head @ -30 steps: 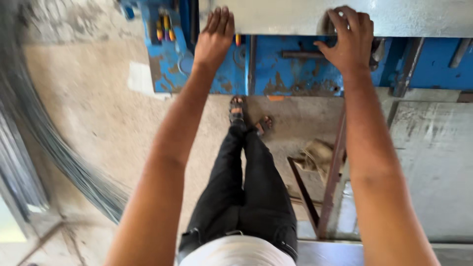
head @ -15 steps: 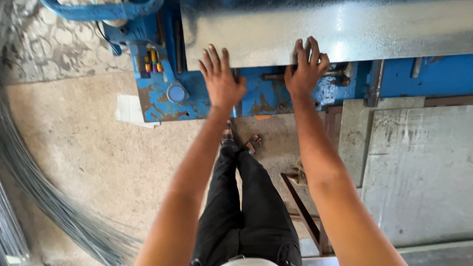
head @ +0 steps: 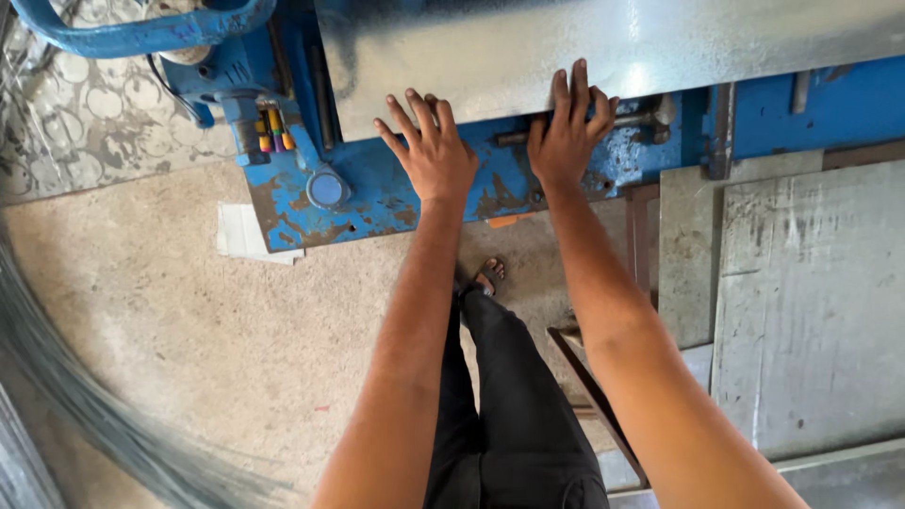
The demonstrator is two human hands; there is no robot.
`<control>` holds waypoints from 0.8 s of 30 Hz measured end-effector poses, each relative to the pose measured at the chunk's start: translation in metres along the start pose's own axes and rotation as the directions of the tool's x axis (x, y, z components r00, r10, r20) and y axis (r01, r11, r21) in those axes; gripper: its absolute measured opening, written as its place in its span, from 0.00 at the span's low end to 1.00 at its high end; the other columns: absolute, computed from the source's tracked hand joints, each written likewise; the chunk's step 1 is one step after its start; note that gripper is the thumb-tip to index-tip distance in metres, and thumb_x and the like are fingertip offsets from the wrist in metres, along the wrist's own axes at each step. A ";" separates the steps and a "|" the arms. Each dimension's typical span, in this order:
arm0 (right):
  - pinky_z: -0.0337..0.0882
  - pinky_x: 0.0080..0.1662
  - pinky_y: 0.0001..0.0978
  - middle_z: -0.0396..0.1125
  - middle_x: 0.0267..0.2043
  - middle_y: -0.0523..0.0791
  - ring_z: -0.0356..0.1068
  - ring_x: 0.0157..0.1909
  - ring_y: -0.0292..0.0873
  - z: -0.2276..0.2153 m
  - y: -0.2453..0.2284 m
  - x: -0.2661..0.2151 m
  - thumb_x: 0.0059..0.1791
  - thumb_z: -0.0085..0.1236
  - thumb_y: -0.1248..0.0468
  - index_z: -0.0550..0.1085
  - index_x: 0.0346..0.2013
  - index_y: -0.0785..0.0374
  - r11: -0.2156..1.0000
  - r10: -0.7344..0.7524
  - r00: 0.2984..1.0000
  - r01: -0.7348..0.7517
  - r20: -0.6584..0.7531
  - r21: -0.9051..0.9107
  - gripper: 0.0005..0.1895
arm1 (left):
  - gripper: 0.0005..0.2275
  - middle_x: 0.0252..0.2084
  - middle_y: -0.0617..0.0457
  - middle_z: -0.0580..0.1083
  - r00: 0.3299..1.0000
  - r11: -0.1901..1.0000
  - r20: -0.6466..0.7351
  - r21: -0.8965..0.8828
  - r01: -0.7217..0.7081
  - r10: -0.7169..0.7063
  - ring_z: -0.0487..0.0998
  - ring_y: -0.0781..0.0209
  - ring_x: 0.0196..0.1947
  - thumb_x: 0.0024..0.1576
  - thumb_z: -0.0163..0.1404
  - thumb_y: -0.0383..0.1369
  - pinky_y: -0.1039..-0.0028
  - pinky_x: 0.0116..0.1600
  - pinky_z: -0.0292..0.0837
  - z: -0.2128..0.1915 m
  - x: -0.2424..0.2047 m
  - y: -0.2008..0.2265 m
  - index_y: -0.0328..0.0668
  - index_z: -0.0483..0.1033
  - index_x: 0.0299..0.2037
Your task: The person repeatedly feeds a large rectangular metal sheet into a blue industrial bending machine. They align the sheet, push it through the rollers to bend it, and then remove it. This process is repeated multiple times on the same sheet, flipping it over between passes to achieve the desired curvature.
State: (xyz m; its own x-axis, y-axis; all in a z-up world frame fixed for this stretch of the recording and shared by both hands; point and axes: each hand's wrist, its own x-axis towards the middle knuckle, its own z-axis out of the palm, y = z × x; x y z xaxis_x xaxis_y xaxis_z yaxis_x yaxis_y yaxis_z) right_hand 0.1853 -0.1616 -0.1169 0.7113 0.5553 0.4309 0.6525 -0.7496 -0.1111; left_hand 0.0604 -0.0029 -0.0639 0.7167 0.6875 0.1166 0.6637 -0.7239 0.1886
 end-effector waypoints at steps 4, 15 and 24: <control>0.35 0.76 0.65 0.45 0.82 0.46 0.43 0.77 0.55 0.000 -0.001 0.001 0.53 0.56 0.61 0.57 0.76 0.53 1.000 0.005 1.000 -0.005 -0.009 0.013 0.37 | 0.29 0.71 0.36 0.60 0.995 0.999 0.098 -0.037 0.034 -0.030 0.49 0.29 0.74 0.46 0.58 0.36 0.33 0.73 0.37 -0.009 0.002 0.005 0.39 0.68 0.60; 0.34 0.75 0.65 0.46 0.80 0.47 0.43 0.78 0.56 -0.001 -0.004 0.004 0.50 0.54 0.60 0.58 0.74 0.55 0.998 0.037 0.999 -0.038 0.016 0.040 0.37 | 0.30 0.71 0.39 0.62 0.996 0.983 -0.027 -0.165 0.080 -0.086 0.50 0.34 0.76 0.45 0.56 0.32 0.39 0.77 0.37 0.001 -0.001 -0.002 0.36 0.68 0.62; 0.31 0.76 0.63 0.45 0.80 0.47 0.41 0.79 0.55 0.001 -0.002 0.004 0.50 0.55 0.62 0.56 0.75 0.53 0.999 0.032 0.999 -0.032 0.037 0.014 0.38 | 0.29 0.70 0.37 0.62 0.997 0.993 -0.023 -0.099 0.068 -0.071 0.50 0.34 0.76 0.47 0.55 0.31 0.38 0.76 0.37 0.005 0.000 -0.002 0.37 0.67 0.62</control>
State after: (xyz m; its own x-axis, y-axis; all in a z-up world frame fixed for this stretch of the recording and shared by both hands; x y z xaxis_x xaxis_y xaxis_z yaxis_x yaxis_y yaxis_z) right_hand 0.1872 -0.1578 -0.1162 0.7409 0.5441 0.3937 0.6327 -0.7621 -0.1374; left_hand 0.0601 -0.0022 -0.0694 0.6627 0.7382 0.1257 0.6865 -0.6660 0.2917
